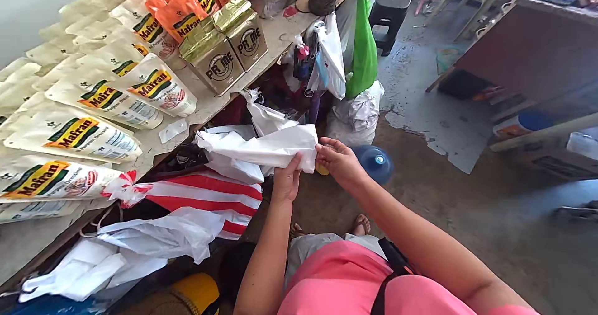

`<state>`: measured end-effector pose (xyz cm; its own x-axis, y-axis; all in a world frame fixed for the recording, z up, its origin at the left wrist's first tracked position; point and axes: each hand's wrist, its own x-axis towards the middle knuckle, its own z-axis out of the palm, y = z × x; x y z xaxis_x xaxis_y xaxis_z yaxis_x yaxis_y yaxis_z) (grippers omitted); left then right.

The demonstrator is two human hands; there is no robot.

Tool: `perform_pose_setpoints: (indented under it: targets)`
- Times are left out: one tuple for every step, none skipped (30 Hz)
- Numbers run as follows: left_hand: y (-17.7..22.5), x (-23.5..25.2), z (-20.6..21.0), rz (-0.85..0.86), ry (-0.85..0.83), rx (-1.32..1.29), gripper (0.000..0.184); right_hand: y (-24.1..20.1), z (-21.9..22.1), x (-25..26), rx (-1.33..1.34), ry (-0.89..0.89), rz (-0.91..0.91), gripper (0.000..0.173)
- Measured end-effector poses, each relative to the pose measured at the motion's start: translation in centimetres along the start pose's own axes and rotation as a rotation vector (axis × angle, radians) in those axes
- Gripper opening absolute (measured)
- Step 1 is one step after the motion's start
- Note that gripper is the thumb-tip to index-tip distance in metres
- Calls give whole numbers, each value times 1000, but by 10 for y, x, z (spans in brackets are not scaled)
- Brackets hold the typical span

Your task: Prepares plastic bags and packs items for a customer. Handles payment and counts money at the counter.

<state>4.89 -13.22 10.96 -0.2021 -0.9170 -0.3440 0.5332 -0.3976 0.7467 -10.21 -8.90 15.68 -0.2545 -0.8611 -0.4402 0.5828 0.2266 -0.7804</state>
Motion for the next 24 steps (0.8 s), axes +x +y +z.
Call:
perform_pose_setpoints:
  targets:
    - [-1,0,0,1,52,42,50,2,1,0,36,27,37,34]
    - [-3,-1,0,0,90,68,50,6,2,0,57,43,69,28]
    - [-4,-2,-1,-2,117,79,49,11,1,0,54,45,98,27]
    - [-5,-4,-2,-3,138,81,48,17,1,-1,32,51,126,27]
    - [-5,-6,-3,-3,151,82,49,22,1,-2,-4,63,160,29]
    - [-6,-8,-4,0,164,84,50,27,2,-3,-40,81,204,31]
    - [-6,-10,-5,8,176,89,51,30,3,-4,-66,92,253,35]
    - [-6,-11,-6,18,185,93,51,34,3,-4,-85,92,295,39]
    - [-7,-11,-7,25,193,97,52,36,5,-4,-100,83,326,41]
    - [-7,-12,-8,28,204,98,52,38,7,-3,-111,65,331,40]
    - [-7,-14,-9,27,209,94,53,40,10,-3,-120,46,311,35]
    - [-7,-17,-11,24,206,80,51,43,12,-2,-126,34,272,30]
    - [-6,-19,-13,22,192,62,48,45,15,0,-132,27,237,27]
    - [-6,-21,-17,23,169,37,45,46,16,2,-142,24,206,25]
    - [-4,-22,-23,25,143,9,46,47,17,3,-158,23,169,24]
    - [-3,-24,-29,25,124,-12,49,49,17,4,-184,24,121,23]
    - [-1,-26,-37,20,119,-12,53,49,15,5,-222,27,72,21]
    - [0,-28,-46,13,140,12,55,50,12,5,-261,27,24,20]
    - [1,-29,-54,6,180,60,53,51,7,6,-301,27,-18,20]
    - [1,-32,-63,-6,217,118,50,52,0,7,-339,28,-51,21]
    - [1,-35,-72,-14,245,176,49,53,-8,8,-377,24,-79,22]
    - [0,-39,-81,-17,262,230,49,53,-16,8,-414,11,-103,23]
    - [-1,-43,-90,-16,280,275,49,54,-23,6,-452,-18,-125,24]
    - [-3,-47,-98,-13,303,320,48,54,-28,3,-494,-48,-143,25]
